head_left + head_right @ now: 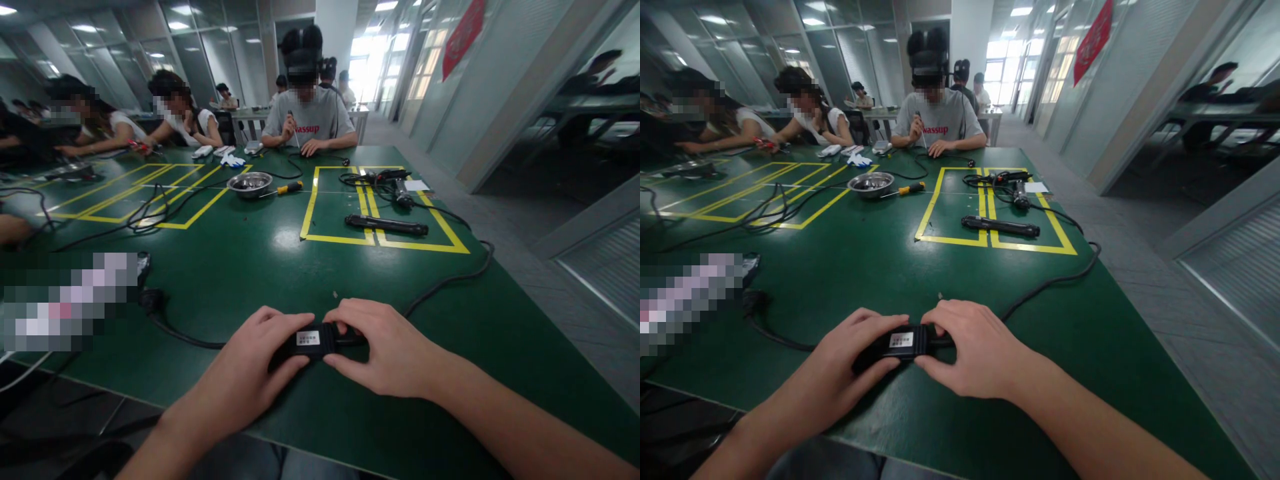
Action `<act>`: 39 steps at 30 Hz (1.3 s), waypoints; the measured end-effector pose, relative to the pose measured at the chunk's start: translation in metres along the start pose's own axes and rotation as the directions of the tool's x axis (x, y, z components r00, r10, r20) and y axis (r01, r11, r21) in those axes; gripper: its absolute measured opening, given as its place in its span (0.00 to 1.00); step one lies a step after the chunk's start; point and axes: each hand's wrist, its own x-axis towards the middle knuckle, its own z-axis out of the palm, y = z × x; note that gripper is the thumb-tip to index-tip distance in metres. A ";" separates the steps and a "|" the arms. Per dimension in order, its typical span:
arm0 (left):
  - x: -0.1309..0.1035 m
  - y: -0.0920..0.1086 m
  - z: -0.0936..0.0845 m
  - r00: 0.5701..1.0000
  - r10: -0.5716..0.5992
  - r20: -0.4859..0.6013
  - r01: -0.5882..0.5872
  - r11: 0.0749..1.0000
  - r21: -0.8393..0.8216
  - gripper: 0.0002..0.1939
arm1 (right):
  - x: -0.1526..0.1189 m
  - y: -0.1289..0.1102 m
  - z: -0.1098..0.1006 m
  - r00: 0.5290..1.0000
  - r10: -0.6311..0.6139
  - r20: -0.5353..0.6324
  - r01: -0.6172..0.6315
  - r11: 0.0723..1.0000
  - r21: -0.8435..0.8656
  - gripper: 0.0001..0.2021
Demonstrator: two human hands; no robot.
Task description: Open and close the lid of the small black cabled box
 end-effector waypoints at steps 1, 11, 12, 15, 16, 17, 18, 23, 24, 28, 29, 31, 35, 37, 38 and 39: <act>0.000 0.001 -0.001 0.999 -0.047 0.000 0.047 0.998 -0.028 0.22 | 0.000 -0.001 0.000 1.000 0.020 0.004 -0.021 1.000 0.001 0.16; 0.032 -0.013 -0.007 0.955 -0.271 -0.117 0.283 0.955 0.093 0.06 | 0.000 -0.002 -0.002 1.000 0.007 0.000 -0.007 1.000 -0.002 0.09; 0.033 -0.016 -0.008 0.956 -0.276 -0.101 0.286 0.953 0.103 0.06 | 0.000 -0.001 -0.002 1.000 -0.013 -0.003 0.013 1.000 -0.008 0.08; 0.027 -0.017 -0.009 0.968 -0.229 -0.100 0.241 0.962 0.126 0.05 | 0.000 -0.001 -0.002 0.999 -0.036 -0.005 0.036 0.999 -0.001 0.07; 0.022 -0.015 -0.010 0.973 -0.195 -0.125 0.212 0.967 0.143 0.06 | 0.000 -0.001 -0.002 0.999 -0.037 -0.005 0.037 0.999 0.004 0.07; 0.016 -0.012 -0.010 0.976 -0.152 -0.158 0.178 0.971 0.163 0.07 | -0.001 -0.001 -0.002 0.999 -0.035 -0.004 0.035 0.999 0.010 0.07; 0.010 -0.008 -0.010 0.975 -0.118 -0.190 0.152 0.973 0.176 0.08 | -0.001 -0.001 -0.002 0.999 -0.032 -0.006 0.032 0.999 0.013 0.07; -0.015 0.007 -0.004 0.982 -0.105 -0.156 0.123 0.986 0.113 0.07 | -0.003 -0.002 -0.003 1.000 -0.017 -0.016 0.017 1.000 0.017 0.06; -0.018 0.008 -0.003 0.984 -0.108 -0.141 0.123 0.987 0.107 0.07 | -0.003 -0.002 -0.003 1.000 -0.015 -0.019 0.015 1.000 0.018 0.06; -0.020 0.005 0.002 0.988 -0.090 -0.129 0.105 0.987 0.122 0.06 | -0.003 -0.001 -0.002 0.999 -0.015 -0.038 0.016 0.999 0.030 0.06; -0.020 0.004 0.002 0.988 -0.082 -0.127 0.099 0.986 0.131 0.07 | -0.003 0.000 -0.001 0.999 -0.019 -0.040 0.021 0.999 0.030 0.06; -0.021 0.003 0.002 0.990 -0.063 -0.126 0.081 0.985 0.149 0.07 | -0.003 0.000 0.000 0.999 -0.031 -0.041 0.032 0.999 0.027 0.05; -0.022 0.002 0.001 0.989 -0.017 -0.147 0.042 0.985 0.166 0.06 | -0.003 0.000 -0.001 0.996 -0.067 -0.050 0.069 0.997 0.032 0.03; -0.022 0.002 0.000 0.987 -0.010 -0.158 0.035 0.987 0.160 0.06 | -0.003 0.000 -0.002 0.996 -0.075 -0.051 0.077 0.996 0.053 0.04; -0.022 0.002 0.000 0.987 -0.012 -0.159 0.037 0.987 0.156 0.07 | -0.003 -0.001 -0.003 0.996 -0.073 -0.048 0.076 0.995 0.063 0.05; -0.021 0.002 0.000 0.988 -0.015 -0.154 0.039 0.988 0.150 0.07 | -0.003 -0.001 -0.004 0.997 -0.070 -0.043 0.073 0.995 0.071 0.06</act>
